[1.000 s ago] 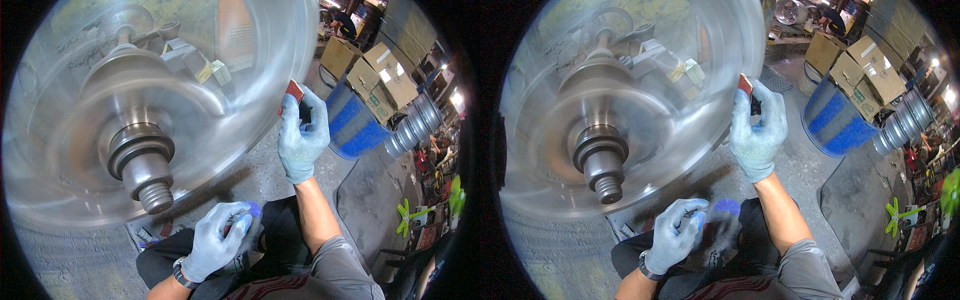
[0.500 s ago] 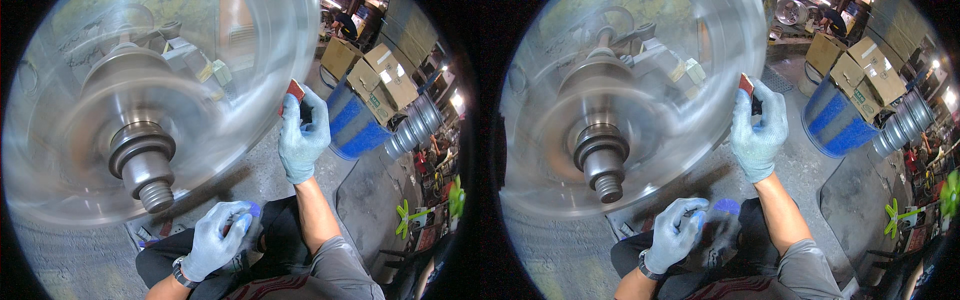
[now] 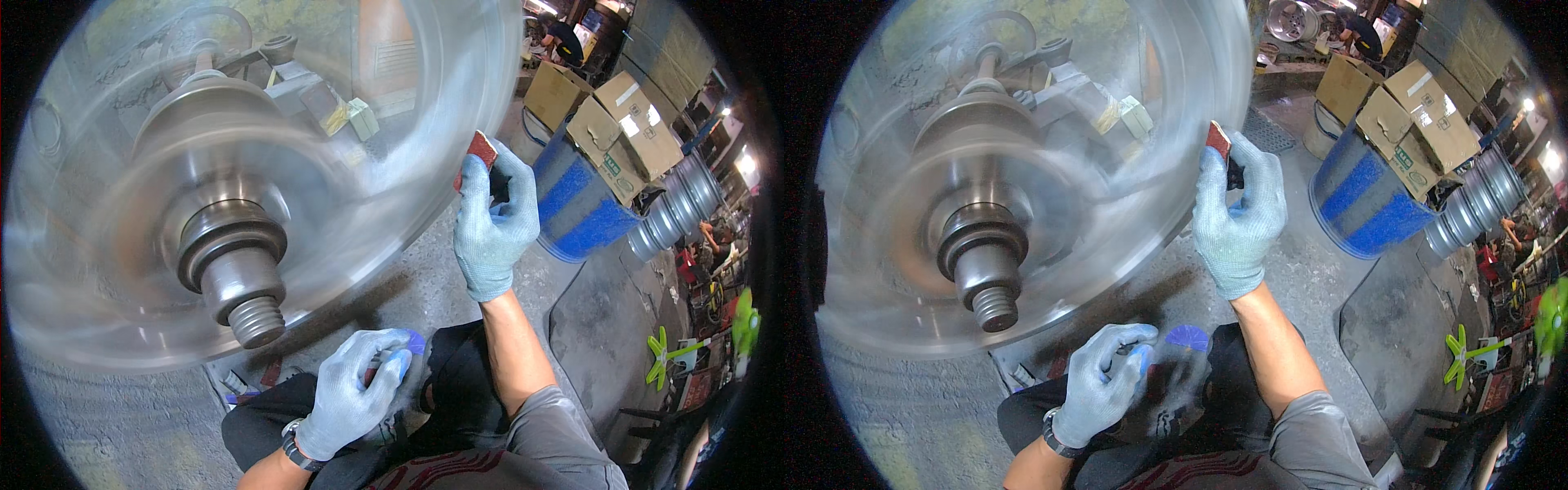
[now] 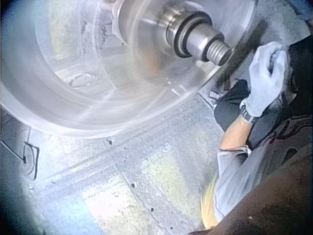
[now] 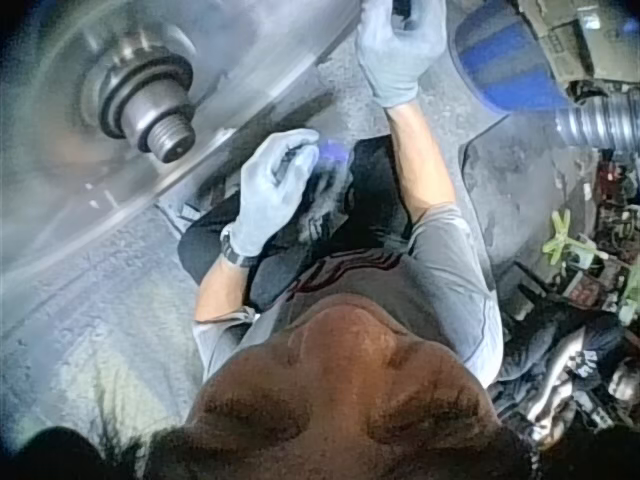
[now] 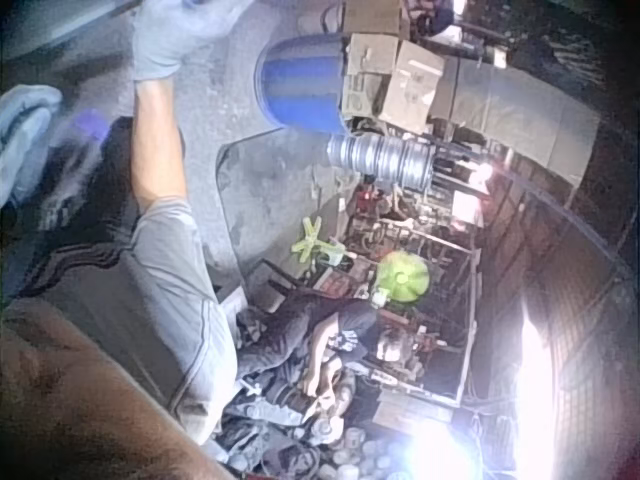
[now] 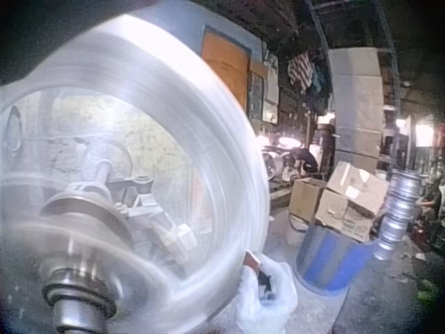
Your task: The person sits on the floor and uses a purple sanding pad to polish the spokes and rim of a silver alloy wheel mounted on a stand. They then switch to a red sanding block to continue polishing the inner barrel of the rotating wheel.
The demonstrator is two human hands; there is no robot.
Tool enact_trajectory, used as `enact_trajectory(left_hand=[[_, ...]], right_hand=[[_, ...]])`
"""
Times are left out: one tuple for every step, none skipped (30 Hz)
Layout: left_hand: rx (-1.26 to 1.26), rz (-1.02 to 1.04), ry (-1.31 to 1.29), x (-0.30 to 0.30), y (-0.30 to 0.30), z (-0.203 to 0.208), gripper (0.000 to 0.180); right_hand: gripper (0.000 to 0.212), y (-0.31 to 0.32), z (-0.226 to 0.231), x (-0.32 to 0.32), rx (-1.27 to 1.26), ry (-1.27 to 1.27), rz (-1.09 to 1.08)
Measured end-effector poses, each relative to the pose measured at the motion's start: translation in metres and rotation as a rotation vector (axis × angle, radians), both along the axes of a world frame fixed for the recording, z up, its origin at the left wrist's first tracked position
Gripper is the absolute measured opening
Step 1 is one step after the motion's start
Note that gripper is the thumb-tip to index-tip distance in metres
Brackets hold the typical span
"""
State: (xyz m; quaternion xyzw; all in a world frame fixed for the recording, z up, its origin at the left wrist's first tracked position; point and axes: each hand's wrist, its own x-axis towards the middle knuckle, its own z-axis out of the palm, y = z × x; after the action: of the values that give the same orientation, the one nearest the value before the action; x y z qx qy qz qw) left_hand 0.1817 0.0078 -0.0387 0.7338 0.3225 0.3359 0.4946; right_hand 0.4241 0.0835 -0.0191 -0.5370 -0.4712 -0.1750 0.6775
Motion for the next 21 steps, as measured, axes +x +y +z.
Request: enact_trajectory(left_hand=[[-0.004,0.000,0.001,0.000,0.000,0.000,0.024],[-0.004,0.000,0.000,-0.001,0.000,-0.001,0.024],[-0.007,0.000,-0.002,-0.001,0.000,-0.001,0.024],[-0.010,-0.001,-0.004,-0.001,0.000,-0.001,0.025],[-0.010,0.000,-0.004,-0.001,0.000,-0.001,0.025],[-0.032,0.002,-0.003,-0.001,-0.001,0.000,0.025],[-0.055,0.003,-0.002,-0.001,-0.001,0.001,0.025],[-0.055,0.006,-0.002,-0.001,-0.001,0.000,0.025],[-0.026,-0.001,-0.001,-0.001,0.000,-0.002,0.025],[0.003,-0.008,0.000,-0.001,0.000,-0.003,0.024],[0.002,-0.006,-0.002,-0.001,0.000,-0.003,0.024],[-0.021,-0.001,-0.013,0.000,-0.001,-0.003,0.024],[-0.044,0.004,-0.024,0.001,-0.002,-0.003,0.024],[-0.045,0.011,-0.026,0.001,-0.002,-0.003,0.024],[-0.021,0.009,-0.016,0.001,-0.001,-0.004,0.024],[0.003,0.009,-0.006,0.002,-0.001,-0.006,0.024],[0.000,0.022,-0.008,0.002,-0.002,-0.006,0.024],[-0.010,0.025,-0.040,0.003,-0.003,-0.008,0.024],[-0.020,0.029,-0.072,0.004,-0.004,-0.009,0.023],[-0.024,0.047,-0.074,0.004,-0.004,-0.010,0.023],[0.010,0.036,-0.071,0.004,-0.003,-0.010,0.023]], right_hand=[[0.022,0.000,0.001,0.000,0.000,0.000,0.000],[0.022,-0.001,0.002,-0.001,-0.007,-0.009,-0.007],[0.022,-0.001,0.002,-0.002,-0.014,-0.018,-0.015],[0.022,-0.001,0.002,-0.002,-0.015,-0.019,-0.015],[0.022,0.000,0.001,-0.002,-0.009,-0.006,-0.007],[0.022,0.000,0.001,-0.002,-0.003,0.006,0.001],[0.022,-0.001,0.001,-0.002,-0.004,0.005,0.002],[0.023,-0.002,0.002,-0.003,-0.008,0.022,0.001],[0.023,-0.002,0.003,-0.003,-0.013,0.038,0.001],[0.023,-0.001,0.002,-0.003,-0.014,0.037,0.004],[0.023,0.000,0.000,-0.002,-0.002,0.037,0.008],[0.024,0.001,0.000,-0.001,0.010,0.037,0.012],[0.024,0.000,0.001,-0.001,0.008,0.035,0.016],[0.024,-0.001,0.002,-0.002,-0.007,0.045,0.006],[0.025,-0.001,0.002,-0.002,-0.022,0.055,-0.002],[0.025,0.000,0.000,-0.001,-0.025,0.052,0.007],[0.024,0.000,0.000,0.000,-0.004,0.078,0.038],[0.024,0.001,0.001,-0.001,0.017,0.105,0.070],[0.023,0.000,0.003,-0.005,0.014,0.145,0.105],[0.023,-0.002,0.005,-0.007,0.007,0.143,0.123],[0.023,-0.004,0.007,-0.007,-0.011,0.132,0.103]])
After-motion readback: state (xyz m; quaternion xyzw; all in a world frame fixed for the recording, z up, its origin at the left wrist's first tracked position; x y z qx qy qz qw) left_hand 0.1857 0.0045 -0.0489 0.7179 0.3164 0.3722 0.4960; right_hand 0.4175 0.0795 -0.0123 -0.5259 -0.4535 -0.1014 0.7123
